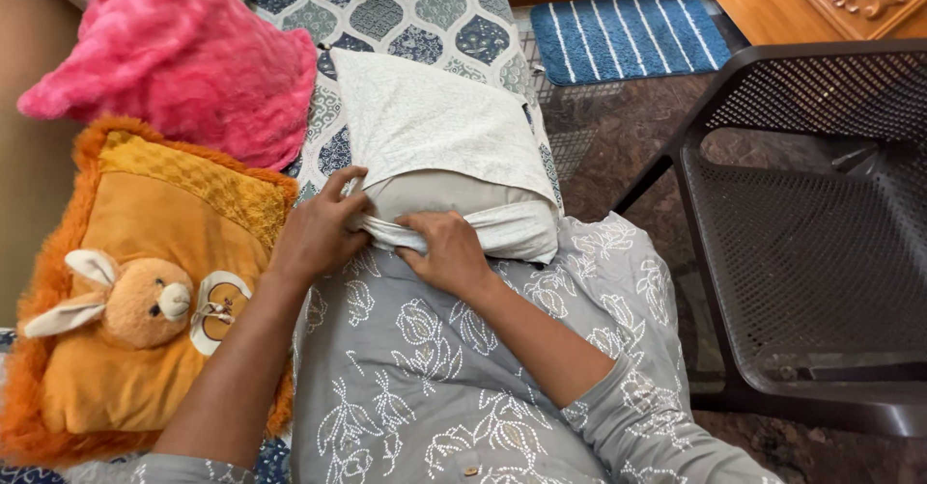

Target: The person lies on a bed and arranges several decorative pillows. They first adjust an orange pillow with a bunny design, then handle a white pillow, opening a zipper to inspect the interior before closing it. Finally, they place a blue and white checkered pillow on top of the white one.

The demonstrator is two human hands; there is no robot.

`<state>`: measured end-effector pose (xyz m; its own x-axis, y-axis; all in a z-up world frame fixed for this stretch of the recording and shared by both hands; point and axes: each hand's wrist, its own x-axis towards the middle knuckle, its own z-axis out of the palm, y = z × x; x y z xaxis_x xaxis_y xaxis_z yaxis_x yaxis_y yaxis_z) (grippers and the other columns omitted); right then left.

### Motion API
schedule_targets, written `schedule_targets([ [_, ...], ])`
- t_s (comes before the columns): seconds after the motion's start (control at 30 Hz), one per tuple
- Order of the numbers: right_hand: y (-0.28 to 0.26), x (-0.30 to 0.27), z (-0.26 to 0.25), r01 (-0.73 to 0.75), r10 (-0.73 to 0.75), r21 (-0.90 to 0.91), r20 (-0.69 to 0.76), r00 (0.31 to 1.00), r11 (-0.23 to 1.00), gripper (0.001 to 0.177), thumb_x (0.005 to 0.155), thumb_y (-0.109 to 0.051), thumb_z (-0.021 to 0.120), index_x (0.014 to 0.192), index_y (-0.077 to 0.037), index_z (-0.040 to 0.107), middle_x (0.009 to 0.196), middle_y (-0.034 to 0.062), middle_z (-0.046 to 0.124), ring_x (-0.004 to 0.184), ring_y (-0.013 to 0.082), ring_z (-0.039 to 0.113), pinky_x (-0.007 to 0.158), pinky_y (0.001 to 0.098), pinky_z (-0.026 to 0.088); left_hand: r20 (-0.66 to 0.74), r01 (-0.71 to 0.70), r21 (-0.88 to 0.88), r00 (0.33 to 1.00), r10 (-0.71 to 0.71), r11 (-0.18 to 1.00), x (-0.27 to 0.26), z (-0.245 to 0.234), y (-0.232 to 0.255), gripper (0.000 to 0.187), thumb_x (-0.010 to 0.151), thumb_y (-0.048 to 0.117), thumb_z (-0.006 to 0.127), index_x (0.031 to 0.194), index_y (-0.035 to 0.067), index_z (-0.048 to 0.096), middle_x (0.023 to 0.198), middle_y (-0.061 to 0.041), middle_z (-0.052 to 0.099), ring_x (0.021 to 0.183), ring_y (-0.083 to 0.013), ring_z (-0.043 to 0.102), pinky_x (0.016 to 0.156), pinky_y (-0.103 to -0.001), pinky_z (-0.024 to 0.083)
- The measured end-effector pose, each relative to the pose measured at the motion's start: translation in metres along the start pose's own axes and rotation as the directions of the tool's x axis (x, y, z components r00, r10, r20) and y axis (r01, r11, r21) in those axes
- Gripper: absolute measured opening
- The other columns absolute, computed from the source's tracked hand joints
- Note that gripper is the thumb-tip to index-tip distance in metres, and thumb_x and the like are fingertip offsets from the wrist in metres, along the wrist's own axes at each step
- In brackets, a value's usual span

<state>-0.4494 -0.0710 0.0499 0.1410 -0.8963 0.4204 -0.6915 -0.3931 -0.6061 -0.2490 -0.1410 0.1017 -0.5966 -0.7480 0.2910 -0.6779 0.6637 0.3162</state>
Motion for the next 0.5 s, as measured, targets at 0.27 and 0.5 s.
schedule_targets([
  [0.27,-0.002,-0.003,-0.001,0.097,-0.119,-0.118,-0.192,0.974,0.988,0.037,0.082,-0.021,0.081,0.115,-0.007,0.07,0.106,0.0105,0.075,0.098,0.0293,0.069,0.095,0.0413,0.048,-0.457,-0.045,-0.04,0.889,0.021,0.998,0.001,0.045,-0.015,0.014,0.077,0.012,0.077,0.084,0.008,0.065,0.119,-0.003,0.066,0.073,-0.0217,0.072,0.062,-0.037,0.055],
  [0.5,0.004,0.006,-0.007,0.075,-0.141,-0.287,-0.218,0.966,0.955,0.053,0.085,-0.019,0.079,0.135,-0.012,0.063,0.126,0.0071,0.064,0.119,0.0231,0.06,0.111,0.051,0.037,-0.64,0.229,-0.15,0.719,-0.271,0.962,0.023,0.074,-0.018,0.016,0.072,0.011,0.077,0.079,0.006,0.063,0.111,-0.008,0.065,0.067,-0.0248,0.067,0.059,-0.039,0.052],
])
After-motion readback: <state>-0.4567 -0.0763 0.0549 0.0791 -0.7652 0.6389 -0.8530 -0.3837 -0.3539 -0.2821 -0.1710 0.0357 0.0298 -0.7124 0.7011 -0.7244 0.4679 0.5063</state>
